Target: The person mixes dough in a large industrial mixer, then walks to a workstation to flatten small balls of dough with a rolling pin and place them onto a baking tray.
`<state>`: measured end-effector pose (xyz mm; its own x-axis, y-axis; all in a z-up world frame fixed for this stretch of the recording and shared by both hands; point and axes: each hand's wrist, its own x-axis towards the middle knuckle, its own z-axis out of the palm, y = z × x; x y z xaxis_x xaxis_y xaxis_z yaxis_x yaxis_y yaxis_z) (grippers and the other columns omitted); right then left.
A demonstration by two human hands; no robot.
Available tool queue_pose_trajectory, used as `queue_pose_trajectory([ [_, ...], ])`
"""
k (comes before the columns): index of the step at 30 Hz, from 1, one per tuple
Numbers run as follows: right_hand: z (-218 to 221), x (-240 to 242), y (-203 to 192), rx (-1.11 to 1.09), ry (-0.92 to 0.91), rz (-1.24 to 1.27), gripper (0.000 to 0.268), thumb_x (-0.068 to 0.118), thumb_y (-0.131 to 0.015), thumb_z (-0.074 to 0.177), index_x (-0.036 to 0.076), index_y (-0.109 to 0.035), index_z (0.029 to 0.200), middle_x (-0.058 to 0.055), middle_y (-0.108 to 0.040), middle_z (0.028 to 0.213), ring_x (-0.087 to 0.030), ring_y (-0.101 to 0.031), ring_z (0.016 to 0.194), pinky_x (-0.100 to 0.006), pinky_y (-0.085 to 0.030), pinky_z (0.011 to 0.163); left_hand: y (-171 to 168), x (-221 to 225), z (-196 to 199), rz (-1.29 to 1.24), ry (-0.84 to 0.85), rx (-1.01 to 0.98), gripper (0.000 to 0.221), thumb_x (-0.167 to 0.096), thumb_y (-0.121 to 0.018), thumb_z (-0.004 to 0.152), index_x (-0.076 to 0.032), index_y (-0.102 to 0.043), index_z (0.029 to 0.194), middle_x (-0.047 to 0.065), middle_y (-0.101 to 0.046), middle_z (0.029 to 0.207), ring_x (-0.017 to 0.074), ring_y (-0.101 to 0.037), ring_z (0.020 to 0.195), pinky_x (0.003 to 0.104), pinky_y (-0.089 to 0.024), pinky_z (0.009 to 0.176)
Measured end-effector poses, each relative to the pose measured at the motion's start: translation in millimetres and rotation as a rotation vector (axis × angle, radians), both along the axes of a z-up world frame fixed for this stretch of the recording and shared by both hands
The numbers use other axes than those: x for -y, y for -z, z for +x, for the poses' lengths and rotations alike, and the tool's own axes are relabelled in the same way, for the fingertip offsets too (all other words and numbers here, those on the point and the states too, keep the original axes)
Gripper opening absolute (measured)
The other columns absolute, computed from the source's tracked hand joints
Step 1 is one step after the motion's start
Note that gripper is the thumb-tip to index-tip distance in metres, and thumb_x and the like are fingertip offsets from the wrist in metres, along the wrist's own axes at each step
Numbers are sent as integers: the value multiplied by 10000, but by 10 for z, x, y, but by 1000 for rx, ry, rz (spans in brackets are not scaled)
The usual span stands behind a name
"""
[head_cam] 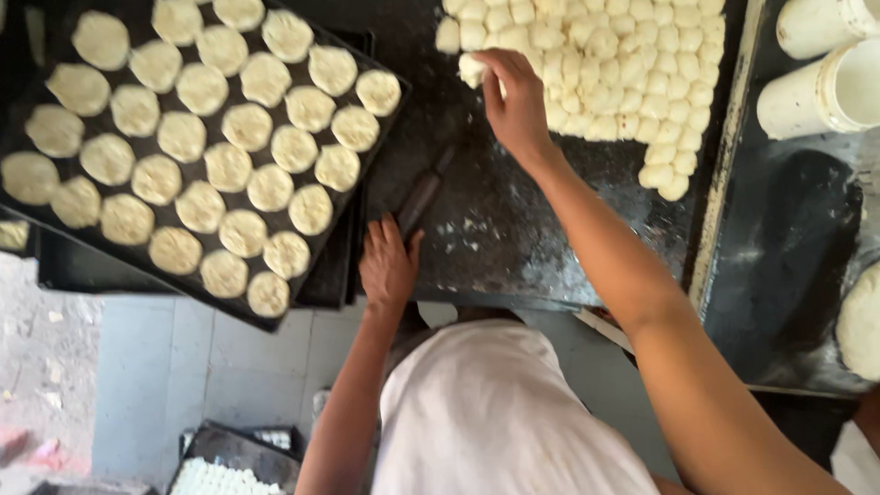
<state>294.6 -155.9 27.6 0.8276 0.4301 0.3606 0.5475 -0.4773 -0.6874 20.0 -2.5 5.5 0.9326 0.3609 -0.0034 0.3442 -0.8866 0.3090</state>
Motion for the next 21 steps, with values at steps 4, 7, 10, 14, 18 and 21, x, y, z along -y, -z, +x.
queue_pose_trajectory([
  [4, -1077, 587, -16, -91, -127, -85, 311, 50, -515, 1074, 43, -610, 1369, -172, -653, 1374, -327, -641, 1200, -425, -535, 1004, -9, 74, 4, 46, -39, 26, 635, -447, -632, 1015, 88, -517, 1336, 222, -588, 1121, 348, -677, 922, 371, -607, 578],
  [7, -1682, 838, 44, -42, -149, -99, 502, 93, -552, 1061, -114, -390, 1489, -343, -329, 1540, -469, -334, 1445, -498, -404, 1168, 17, 143, -104, 43, -40, -2, 634, -450, -632, 1018, 86, -517, 1337, 214, -584, 1117, 345, -676, 925, 371, -609, 587],
  [10, -1506, 660, 108, 97, -75, -272, 533, 155, -619, 1001, -132, -467, 1423, -369, -336, 1536, -475, -307, 1429, -523, -397, 1109, 24, 151, -6, 47, -49, 34, 639, -453, -636, 1010, 85, -517, 1332, 210, -582, 1112, 346, -673, 932, 375, -609, 595],
  [14, -969, 342, 212, -135, -86, -693, 451, -22, -549, 1031, 69, -587, 1471, -93, -565, 1496, -312, -502, 1449, -384, -486, 1224, 2, 224, -57, 66, -95, 42, 625, -450, -638, 1005, 70, -525, 1333, 206, -584, 1128, 347, -666, 933, 390, -604, 600],
  [18, -866, 412, 331, 97, -294, -413, 486, -26, -594, 998, 134, -605, 1457, -14, -488, 1622, -279, -455, 1493, -374, -467, 1171, -8, 242, -42, 78, -98, 94, 631, -457, -640, 998, 62, -527, 1340, 206, -584, 1125, 357, -666, 935, 401, -596, 599],
  [21, -1034, 677, 385, 89, -574, -408, 638, -42, -545, 943, 144, -455, 1546, -56, -397, 1689, -333, -347, 1569, -435, -379, 1194, 20, 278, -19, 73, -123, 71, 627, -448, -645, 995, 63, -531, 1340, 210, -586, 1126, 361, -665, 923, 407, -588, 589],
])
